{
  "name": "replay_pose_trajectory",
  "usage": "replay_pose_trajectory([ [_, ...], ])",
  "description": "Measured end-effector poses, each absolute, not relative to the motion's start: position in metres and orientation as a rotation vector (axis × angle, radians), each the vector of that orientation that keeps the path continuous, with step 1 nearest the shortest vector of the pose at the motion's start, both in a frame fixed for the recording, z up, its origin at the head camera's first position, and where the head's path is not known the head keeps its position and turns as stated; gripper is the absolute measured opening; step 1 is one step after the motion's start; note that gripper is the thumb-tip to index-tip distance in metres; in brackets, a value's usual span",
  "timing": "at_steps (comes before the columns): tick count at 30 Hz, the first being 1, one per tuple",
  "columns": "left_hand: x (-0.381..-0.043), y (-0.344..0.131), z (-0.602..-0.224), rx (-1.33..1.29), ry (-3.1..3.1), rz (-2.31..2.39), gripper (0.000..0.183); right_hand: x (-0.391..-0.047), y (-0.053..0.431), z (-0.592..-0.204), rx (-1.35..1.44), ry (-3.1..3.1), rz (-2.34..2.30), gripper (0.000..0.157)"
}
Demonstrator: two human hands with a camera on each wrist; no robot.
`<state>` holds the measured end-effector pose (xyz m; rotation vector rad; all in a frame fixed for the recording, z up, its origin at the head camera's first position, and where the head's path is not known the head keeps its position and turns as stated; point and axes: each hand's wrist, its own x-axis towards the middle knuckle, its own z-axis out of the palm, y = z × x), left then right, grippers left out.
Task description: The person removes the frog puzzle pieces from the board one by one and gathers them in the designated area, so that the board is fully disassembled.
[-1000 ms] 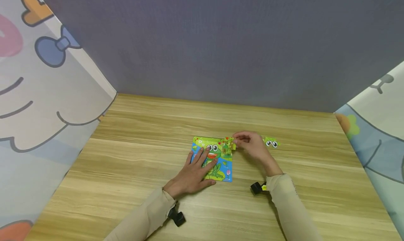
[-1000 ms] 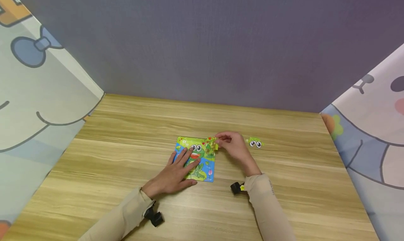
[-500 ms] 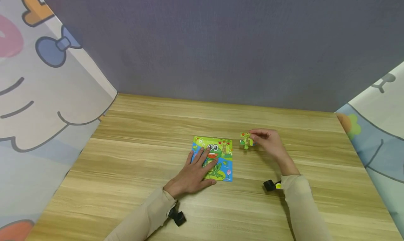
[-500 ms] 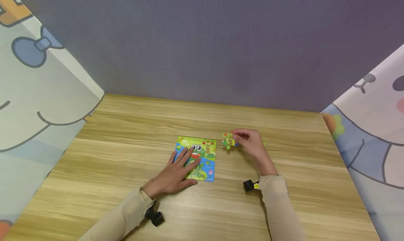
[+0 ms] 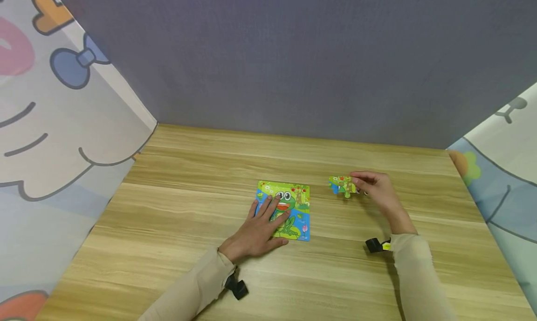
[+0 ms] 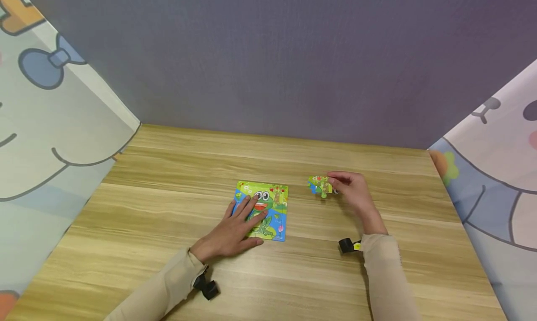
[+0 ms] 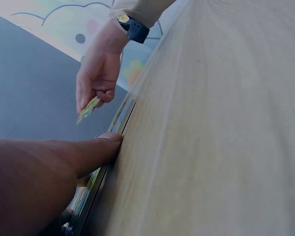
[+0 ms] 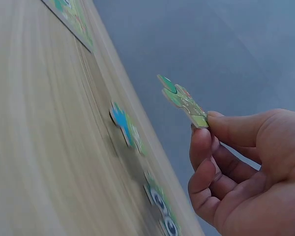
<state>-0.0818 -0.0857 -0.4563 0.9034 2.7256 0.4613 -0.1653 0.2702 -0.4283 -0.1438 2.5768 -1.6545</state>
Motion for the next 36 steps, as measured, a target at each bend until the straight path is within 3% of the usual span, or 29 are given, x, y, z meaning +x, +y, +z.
replay_pose_trajectory([
  [15,-0.083,-0.087,-0.459,0.921,2.731,0.476,0.070,-0.161,0.314,-0.434,-0.045,2.631,-1.682,0.040],
  [36,-0.082,-0.087,-0.457,0.915,2.724,0.459,0.069,-0.159,0.366,-0.448,0.081,2.567,-1.719,0.020],
])
